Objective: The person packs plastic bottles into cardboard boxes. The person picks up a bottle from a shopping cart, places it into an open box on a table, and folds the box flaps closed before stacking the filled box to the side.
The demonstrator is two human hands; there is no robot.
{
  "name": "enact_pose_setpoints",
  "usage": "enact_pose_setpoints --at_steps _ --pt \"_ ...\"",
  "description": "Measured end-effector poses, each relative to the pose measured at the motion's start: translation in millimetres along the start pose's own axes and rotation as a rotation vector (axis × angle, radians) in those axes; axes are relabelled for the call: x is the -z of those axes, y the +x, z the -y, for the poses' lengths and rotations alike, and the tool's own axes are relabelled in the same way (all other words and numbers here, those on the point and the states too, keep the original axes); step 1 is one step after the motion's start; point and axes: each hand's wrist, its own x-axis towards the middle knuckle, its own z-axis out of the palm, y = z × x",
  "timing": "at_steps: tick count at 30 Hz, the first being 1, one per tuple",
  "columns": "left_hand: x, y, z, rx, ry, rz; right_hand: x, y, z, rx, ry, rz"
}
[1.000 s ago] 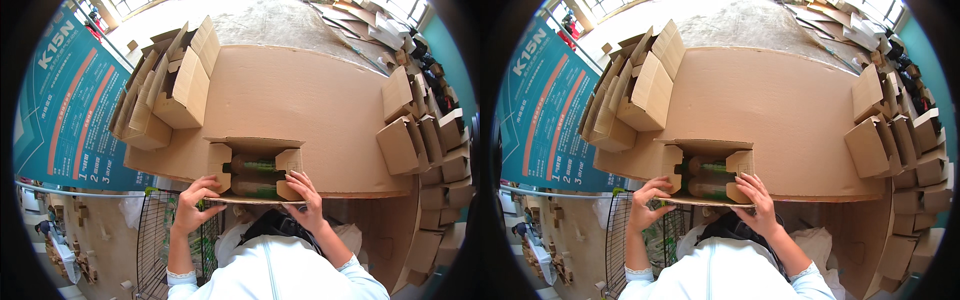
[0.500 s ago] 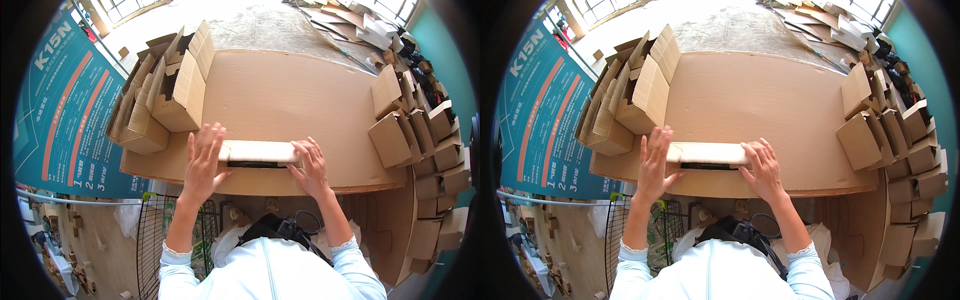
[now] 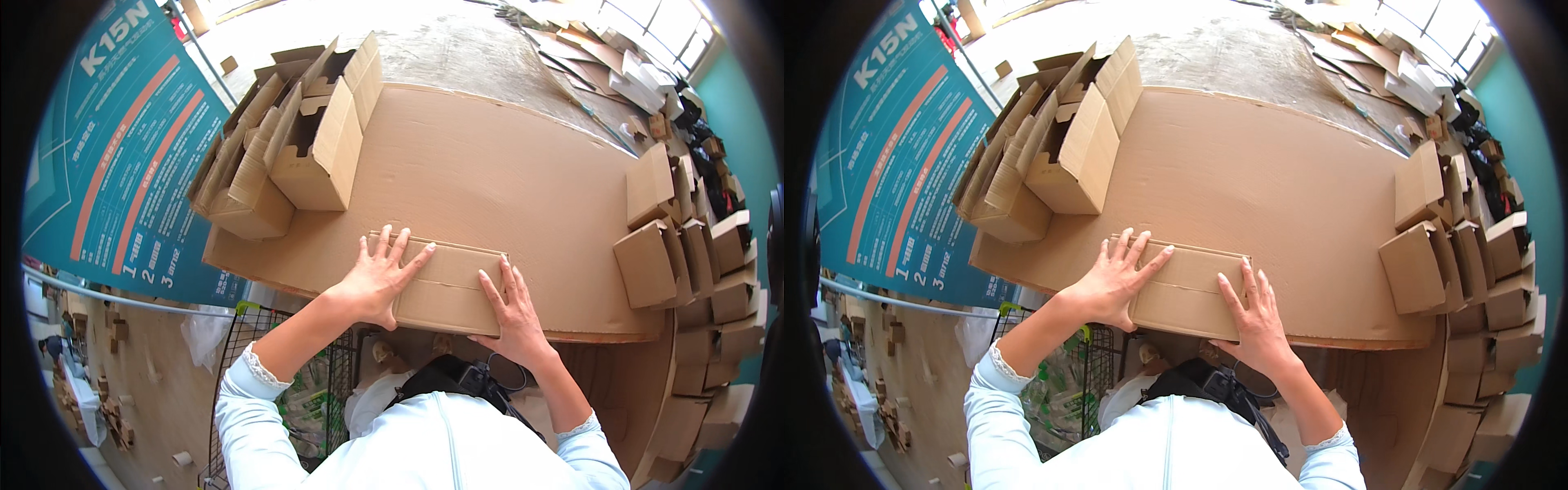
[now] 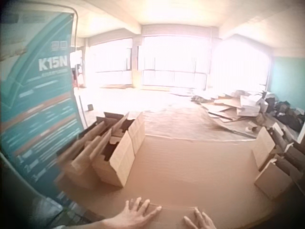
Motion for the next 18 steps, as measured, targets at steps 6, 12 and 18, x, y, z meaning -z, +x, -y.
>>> enact_pose_setpoints --at_steps 6,12,18 --pt "-2 -8 17 -0.014 0.002 -0.065 -17 11 1 0.036 0.004 -0.069" --pt "-7 -41 80 0.111 -0.013 -0.143 -38 77 35 0.120 0.032 -0.055" --pt "-9 -85 151 0.265 0.088 -0.132 -67 157 93 0.227 0.057 -0.084"
